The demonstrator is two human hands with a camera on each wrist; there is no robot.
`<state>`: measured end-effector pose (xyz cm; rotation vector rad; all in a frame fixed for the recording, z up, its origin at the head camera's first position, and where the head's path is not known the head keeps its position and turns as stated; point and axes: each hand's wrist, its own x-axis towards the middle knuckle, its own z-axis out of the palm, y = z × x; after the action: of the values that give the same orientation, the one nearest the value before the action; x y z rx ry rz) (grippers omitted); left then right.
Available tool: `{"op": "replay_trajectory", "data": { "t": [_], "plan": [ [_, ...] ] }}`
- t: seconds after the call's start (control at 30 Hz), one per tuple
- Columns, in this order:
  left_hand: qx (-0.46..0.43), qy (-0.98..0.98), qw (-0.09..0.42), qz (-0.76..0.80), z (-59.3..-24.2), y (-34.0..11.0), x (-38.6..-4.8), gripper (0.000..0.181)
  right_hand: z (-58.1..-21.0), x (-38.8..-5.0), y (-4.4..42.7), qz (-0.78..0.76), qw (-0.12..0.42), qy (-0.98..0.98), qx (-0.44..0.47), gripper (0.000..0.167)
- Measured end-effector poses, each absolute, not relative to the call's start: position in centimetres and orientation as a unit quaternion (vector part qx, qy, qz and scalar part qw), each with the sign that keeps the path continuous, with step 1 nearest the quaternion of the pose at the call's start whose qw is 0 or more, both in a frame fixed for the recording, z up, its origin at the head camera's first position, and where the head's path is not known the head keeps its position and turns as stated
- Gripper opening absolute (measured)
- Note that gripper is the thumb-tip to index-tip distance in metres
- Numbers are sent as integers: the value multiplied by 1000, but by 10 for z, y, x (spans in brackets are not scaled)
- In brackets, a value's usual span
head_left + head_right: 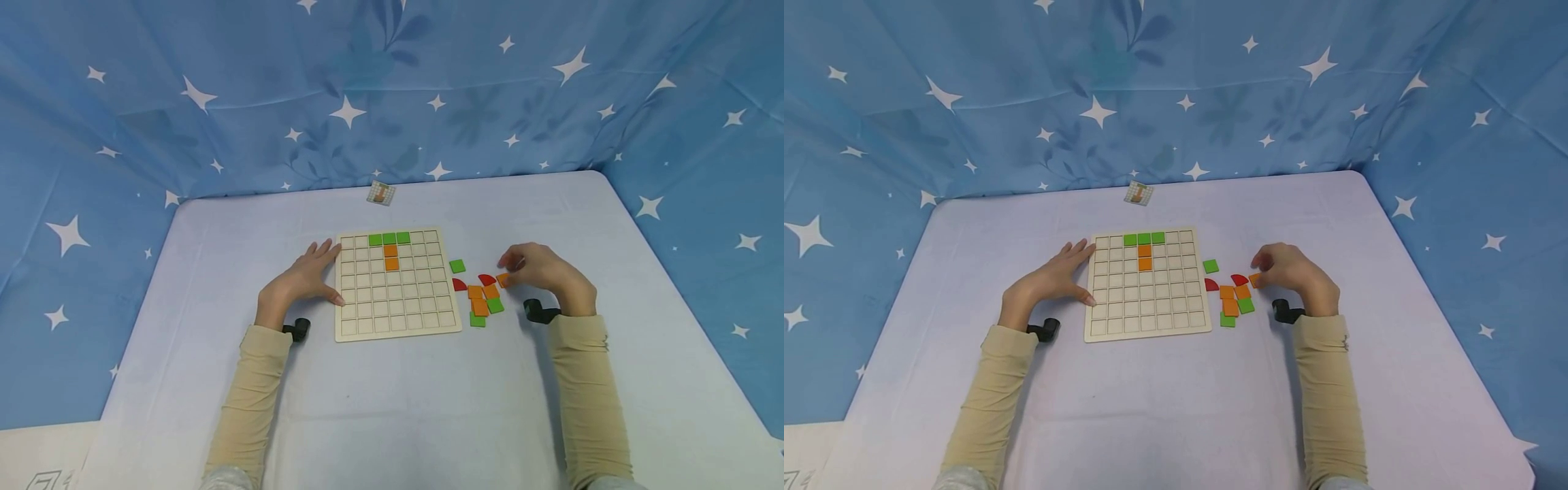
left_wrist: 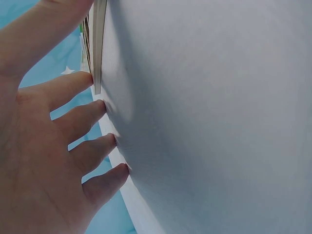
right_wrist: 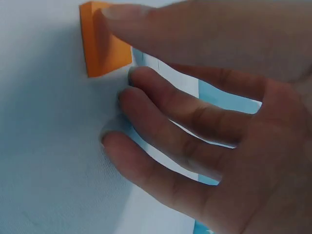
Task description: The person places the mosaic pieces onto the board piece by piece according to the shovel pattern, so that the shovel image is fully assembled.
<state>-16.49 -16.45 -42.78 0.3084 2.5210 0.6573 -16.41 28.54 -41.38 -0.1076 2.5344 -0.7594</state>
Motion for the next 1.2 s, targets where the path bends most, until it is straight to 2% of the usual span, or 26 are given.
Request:
{"op": "replay_trajectory", "data": {
  "t": [0.5, 1.0, 1.2],
  "plan": [
    [110, 927, 256, 250, -426, -163, -165, 120, -418, -168, 289, -268, 262, 926, -36, 21],
    [107, 927, 259, 250, -428, -165, -164, 120, -424, -177, 280, -240, 226, 943, -35, 22],
    [108, 927, 257, 249, -427, -164, -165, 121, -423, -177, 279, -247, 197, 947, -47, 15]
  ]
}}
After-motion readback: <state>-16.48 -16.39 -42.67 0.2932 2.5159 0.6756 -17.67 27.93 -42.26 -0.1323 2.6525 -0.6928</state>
